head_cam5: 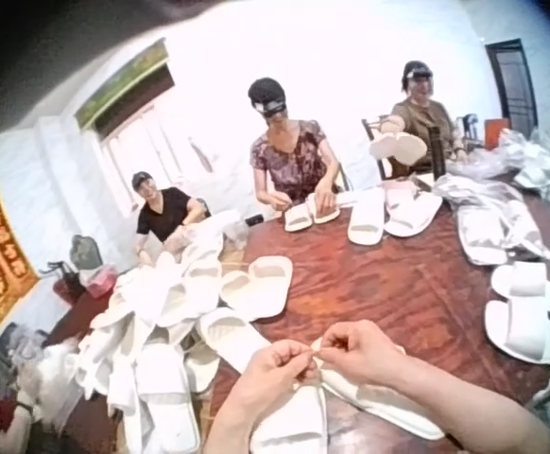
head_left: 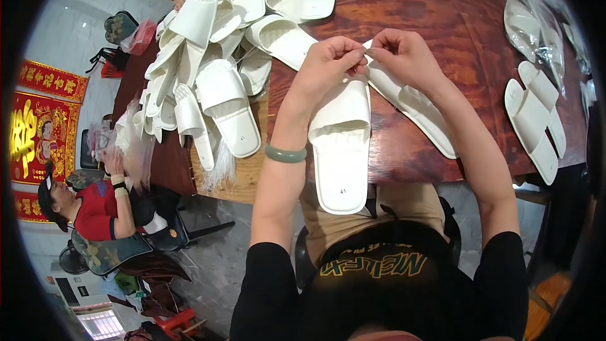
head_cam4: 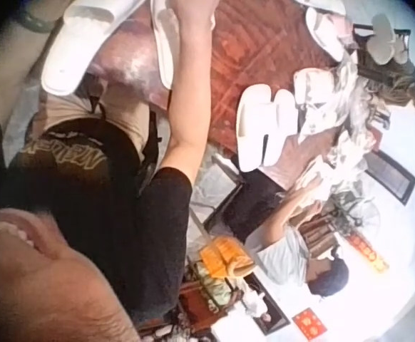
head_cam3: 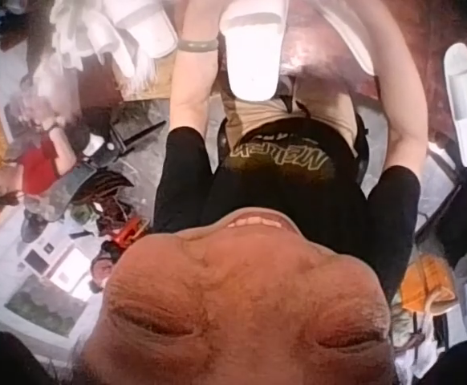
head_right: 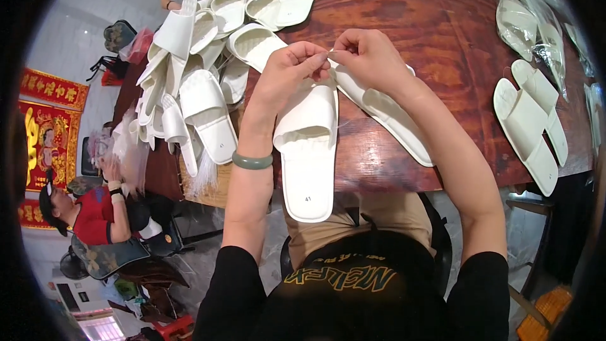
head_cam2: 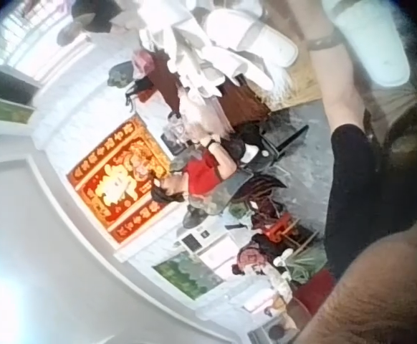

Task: Manually cleaning and finishing white plastic slippers by removing excess material or threads.

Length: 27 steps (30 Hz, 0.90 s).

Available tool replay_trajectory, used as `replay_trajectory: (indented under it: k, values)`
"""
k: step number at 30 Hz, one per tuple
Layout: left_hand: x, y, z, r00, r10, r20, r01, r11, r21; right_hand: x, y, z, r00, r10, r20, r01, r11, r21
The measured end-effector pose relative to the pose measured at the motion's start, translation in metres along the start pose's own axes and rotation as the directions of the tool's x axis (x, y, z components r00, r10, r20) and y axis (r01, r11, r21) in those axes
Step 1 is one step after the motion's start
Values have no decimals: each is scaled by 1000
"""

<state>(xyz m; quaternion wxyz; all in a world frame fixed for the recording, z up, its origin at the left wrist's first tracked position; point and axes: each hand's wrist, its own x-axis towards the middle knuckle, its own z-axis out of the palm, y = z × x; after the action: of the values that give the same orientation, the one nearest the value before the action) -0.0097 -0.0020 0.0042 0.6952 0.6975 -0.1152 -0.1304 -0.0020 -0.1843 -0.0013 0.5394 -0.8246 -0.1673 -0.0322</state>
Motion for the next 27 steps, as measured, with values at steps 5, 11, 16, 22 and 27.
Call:
replay_trajectory:
  k: [5, 11, 16, 22, 27]
  values:
    - [4, -5, -9, 998, 68, -6, -68, 998, 7, 8, 14, 5, 993, -113, -23, 114, 992, 60]
    - [4, -2, -4, 999, 44, -3, -44, 999, 18, 5, 10, 3, 997, -83, 8, 83, 996, -24]
    - [2, -2, -6, 998, 52, -43, -52, 999, 7, 3, 8, 1, 997, -81, 6, 81, 996, 38]
    - [6, -6, -10, 998, 52, -47, -52, 999, -6, 2, 7, 2, 994, -105, -32, 106, 994, 6]
    - [4, -5, -10, 999, 34, -41, -35, 999, -2, 2, 8, 3, 996, -83, -17, 83, 996, 29]
